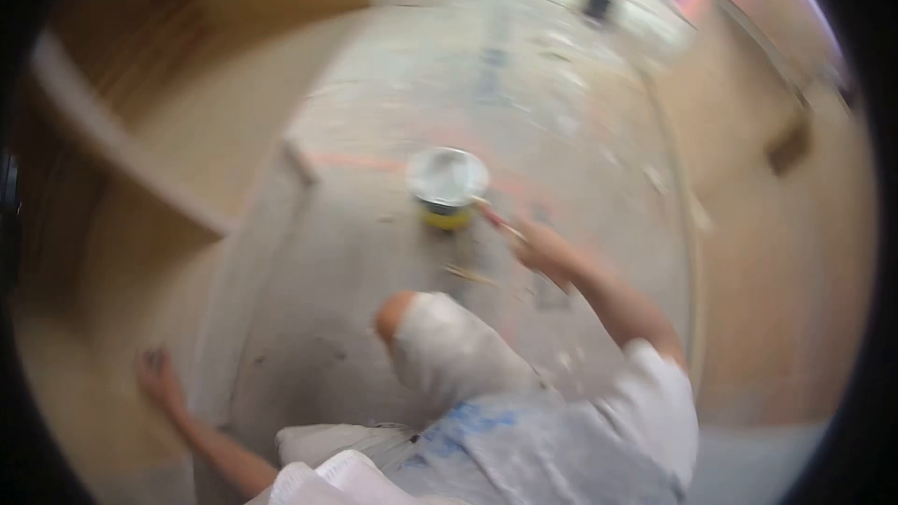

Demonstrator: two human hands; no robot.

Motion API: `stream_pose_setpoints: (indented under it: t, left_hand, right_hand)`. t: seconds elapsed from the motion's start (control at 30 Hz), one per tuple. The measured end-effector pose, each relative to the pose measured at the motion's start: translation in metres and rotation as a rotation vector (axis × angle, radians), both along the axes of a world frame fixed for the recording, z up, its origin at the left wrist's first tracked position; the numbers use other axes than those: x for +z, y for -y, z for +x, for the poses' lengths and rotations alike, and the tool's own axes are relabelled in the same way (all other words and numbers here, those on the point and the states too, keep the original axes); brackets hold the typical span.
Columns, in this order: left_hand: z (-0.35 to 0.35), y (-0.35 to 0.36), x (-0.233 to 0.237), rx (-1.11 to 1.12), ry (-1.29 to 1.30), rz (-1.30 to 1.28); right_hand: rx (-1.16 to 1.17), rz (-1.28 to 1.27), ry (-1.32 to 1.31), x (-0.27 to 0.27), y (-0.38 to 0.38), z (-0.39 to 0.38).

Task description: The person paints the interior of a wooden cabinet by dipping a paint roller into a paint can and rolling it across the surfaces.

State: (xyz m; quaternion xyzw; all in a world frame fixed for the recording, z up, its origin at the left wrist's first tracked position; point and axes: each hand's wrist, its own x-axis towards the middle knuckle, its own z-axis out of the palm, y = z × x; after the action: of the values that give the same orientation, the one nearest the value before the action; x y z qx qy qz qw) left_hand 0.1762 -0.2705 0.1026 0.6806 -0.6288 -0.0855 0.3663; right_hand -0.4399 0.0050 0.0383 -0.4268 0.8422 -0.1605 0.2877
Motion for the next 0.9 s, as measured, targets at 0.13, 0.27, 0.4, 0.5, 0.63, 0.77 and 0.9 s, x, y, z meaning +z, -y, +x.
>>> stream_pose_setpoints:
  t: [0.13, 0.27, 0.4, 0.5, 0.63, 0.77, 0.9]
  left_hand:
    - [-0.022, -0.017, 0.002, -0.05, -0.153, -0.162]
    - [-0.043, -0.027, 0.02, -0.084, -0.067, -0.216]
    - [-0.043, -0.029, 0.026, -0.088, -0.032, -0.182]
    - [-0.039, -0.024, 0.022, -0.121, 0.036, -0.174]
    - [-0.042, -0.025, 0.027, -0.183, 0.118, -0.092]
    - [-0.03, -0.017, 0.014, -0.302, 0.228, -0.134]
    - [-0.032, -0.028, 0.021, -0.286, 0.25, -0.152]
  right_hand:
    - [0.03, -0.067, -0.311, -0.039, -0.046, 0.019]
    - [0.027, -0.023, -0.313, -0.073, -0.054, 0.006]
    - [-0.442, 0.112, 0.82, -0.049, -0.052, 0.027]
    - [-0.433, 0.086, 0.266, -0.042, -0.051, 0.033]
    - [-0.099, -0.231, -0.351, -0.075, -0.078, 0.022]
    - [-0.274, -0.083, -0.298, -0.071, -0.074, 0.041]
    - [-0.339, -0.422, -0.33, -0.095, -0.073, 0.05]
